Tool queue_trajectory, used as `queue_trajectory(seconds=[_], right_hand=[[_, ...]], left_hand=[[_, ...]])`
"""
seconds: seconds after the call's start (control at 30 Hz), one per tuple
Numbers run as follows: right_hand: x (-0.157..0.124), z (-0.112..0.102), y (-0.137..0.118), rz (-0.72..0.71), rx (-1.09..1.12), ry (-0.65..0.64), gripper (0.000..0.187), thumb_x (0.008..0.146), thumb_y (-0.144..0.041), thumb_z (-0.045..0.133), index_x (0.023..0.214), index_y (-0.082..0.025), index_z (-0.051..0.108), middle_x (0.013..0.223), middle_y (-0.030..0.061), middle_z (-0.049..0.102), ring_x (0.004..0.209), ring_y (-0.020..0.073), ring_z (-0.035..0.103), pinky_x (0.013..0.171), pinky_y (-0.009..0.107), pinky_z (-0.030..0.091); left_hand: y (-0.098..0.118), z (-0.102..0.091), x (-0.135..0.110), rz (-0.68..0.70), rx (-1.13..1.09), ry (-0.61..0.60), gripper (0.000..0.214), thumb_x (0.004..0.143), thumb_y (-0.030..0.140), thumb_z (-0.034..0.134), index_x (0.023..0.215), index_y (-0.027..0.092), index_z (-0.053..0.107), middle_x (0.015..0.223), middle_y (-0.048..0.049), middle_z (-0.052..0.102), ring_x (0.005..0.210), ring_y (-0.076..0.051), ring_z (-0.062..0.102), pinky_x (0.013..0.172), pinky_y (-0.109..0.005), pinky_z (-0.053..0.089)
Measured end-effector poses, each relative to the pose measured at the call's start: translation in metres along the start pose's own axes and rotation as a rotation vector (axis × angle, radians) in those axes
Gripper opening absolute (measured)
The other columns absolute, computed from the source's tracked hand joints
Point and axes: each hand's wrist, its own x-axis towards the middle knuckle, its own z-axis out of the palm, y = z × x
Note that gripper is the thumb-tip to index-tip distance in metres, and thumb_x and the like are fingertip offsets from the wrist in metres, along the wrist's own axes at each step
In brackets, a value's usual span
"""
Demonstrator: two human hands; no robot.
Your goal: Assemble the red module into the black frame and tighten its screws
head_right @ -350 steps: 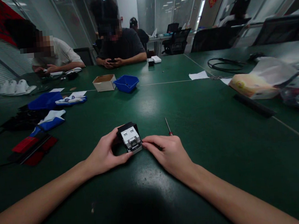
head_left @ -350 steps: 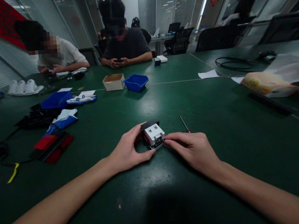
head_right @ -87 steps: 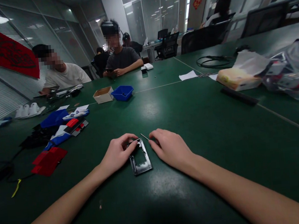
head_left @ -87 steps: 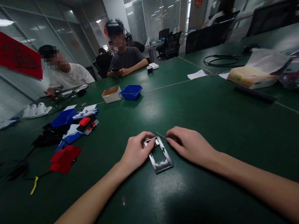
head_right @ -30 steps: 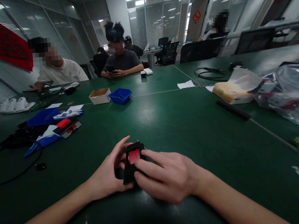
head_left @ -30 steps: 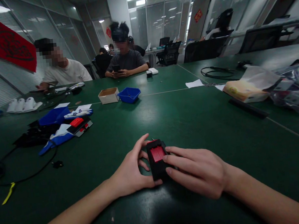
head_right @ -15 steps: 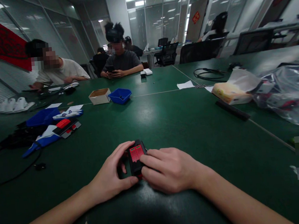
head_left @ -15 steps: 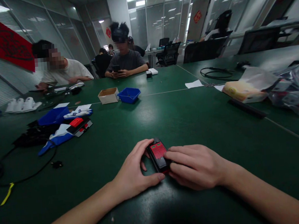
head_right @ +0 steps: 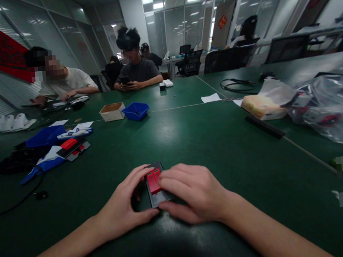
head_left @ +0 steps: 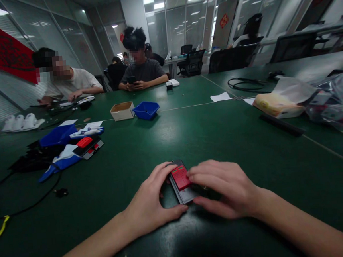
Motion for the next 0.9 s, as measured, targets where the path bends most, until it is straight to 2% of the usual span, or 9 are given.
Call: queue_trajectory(seconds=[0.1, 0.2, 0.27, 0.4, 0.57, 0.63, 0.73, 0.83, 0.9], right_hand=[[0.001, 0.005, 0.007, 0.241, 0.080, -0.120, 0.073, 0.087, -0.053, 0.071, 0.143, -0.016, 0.044, 0.145, 0.0195, 0.053, 0.134, 0.0312, 0.051, 0.109, 0.051, 0.046], [-0.002, 0.012, 0.011, 0.409, 0.245, -0.260, 0.094, 0.079, -0.065, 0.073, 0.150, -0.016, 0.036, 0.154, 0.0207, 0.042, 0.143, 0.0342, 0.040, 0.115, 0.056, 0.037], [-0.002, 0.014, 0.011, 0.480, 0.364, -0.252, 0.095, 0.078, -0.066, 0.074, 0.149, -0.017, 0.037, 0.153, 0.0200, 0.042, 0.141, 0.0342, 0.042, 0.115, 0.054, 0.037], [0.002, 0.012, 0.005, 0.560, 0.486, -0.178, 0.077, 0.084, -0.056, 0.073, 0.145, -0.021, 0.042, 0.145, 0.0144, 0.051, 0.129, 0.0292, 0.054, 0.108, 0.046, 0.046], [0.005, 0.015, -0.004, 0.545, 0.402, -0.179, 0.066, 0.083, -0.043, 0.077, 0.138, -0.023, 0.046, 0.127, 0.0085, 0.062, 0.108, 0.0226, 0.064, 0.096, 0.039, 0.052], [0.005, 0.017, -0.006, 0.510, 0.360, -0.147, 0.063, 0.083, -0.040, 0.077, 0.136, -0.025, 0.046, 0.126, 0.0071, 0.063, 0.108, 0.0218, 0.063, 0.097, 0.038, 0.051], [0.004, 0.018, -0.008, 0.443, 0.357, -0.119, 0.065, 0.082, -0.035, 0.079, 0.136, -0.028, 0.043, 0.127, 0.0062, 0.059, 0.111, 0.0213, 0.061, 0.097, 0.038, 0.051], [0.003, 0.019, -0.009, 0.372, 0.337, -0.134, 0.070, 0.081, -0.032, 0.079, 0.138, -0.028, 0.038, 0.131, 0.0085, 0.053, 0.115, 0.0232, 0.058, 0.098, 0.040, 0.051], [0.002, 0.020, -0.010, 0.346, 0.301, -0.167, 0.073, 0.081, -0.031, 0.078, 0.140, -0.028, 0.034, 0.131, 0.0102, 0.049, 0.115, 0.0246, 0.058, 0.095, 0.042, 0.053]], left_hand=[[0.001, -0.005, 0.000, -0.005, -0.021, -0.053, 0.085, 0.077, 0.046, 0.080, 0.148, 0.025, 0.040, 0.159, -0.0165, 0.037, 0.147, -0.037, 0.037, 0.120, -0.058, 0.034], [0.002, -0.011, 0.000, 0.017, -0.044, -0.078, 0.080, 0.079, 0.041, 0.080, 0.147, 0.027, 0.040, 0.164, -0.0157, 0.025, 0.147, -0.038, 0.035, 0.118, -0.060, 0.036], [0.002, -0.015, 0.000, 0.059, -0.033, -0.085, 0.079, 0.079, 0.039, 0.081, 0.146, 0.030, 0.041, 0.165, -0.0145, 0.020, 0.148, -0.039, 0.033, 0.117, -0.060, 0.037], [-0.003, -0.023, -0.002, 0.209, 0.047, -0.098, 0.072, 0.083, 0.033, 0.078, 0.144, 0.032, 0.040, 0.164, -0.0138, 0.021, 0.148, -0.038, 0.032, 0.118, -0.059, 0.037], [-0.010, -0.030, -0.005, 0.231, 0.166, -0.057, 0.058, 0.087, 0.027, 0.071, 0.139, 0.031, 0.045, 0.164, -0.0148, 0.022, 0.143, -0.037, 0.041, 0.111, -0.057, 0.045], [-0.013, -0.039, -0.011, 0.187, 0.240, -0.071, 0.060, 0.087, 0.031, 0.071, 0.141, 0.033, 0.046, 0.164, -0.0127, 0.024, 0.140, -0.036, 0.045, 0.109, -0.055, 0.048], [-0.027, -0.067, -0.031, 0.048, 0.409, -0.025, 0.061, 0.089, 0.041, 0.067, 0.145, 0.033, 0.046, 0.156, -0.0108, 0.043, 0.135, -0.036, 0.051, 0.110, -0.057, 0.046], [-0.058, -0.106, -0.066, -0.245, 0.642, 0.192, 0.058, 0.090, 0.052, 0.058, 0.140, 0.022, 0.055, 0.146, -0.0171, 0.052, 0.128, -0.044, 0.055, 0.106, -0.063, 0.045], [-0.085, -0.128, -0.092, -0.470, 0.753, 0.268, 0.059, 0.093, 0.050, 0.051, 0.137, 0.011, 0.056, 0.141, -0.0229, 0.053, 0.124, -0.049, 0.055, 0.100, -0.066, 0.047]])
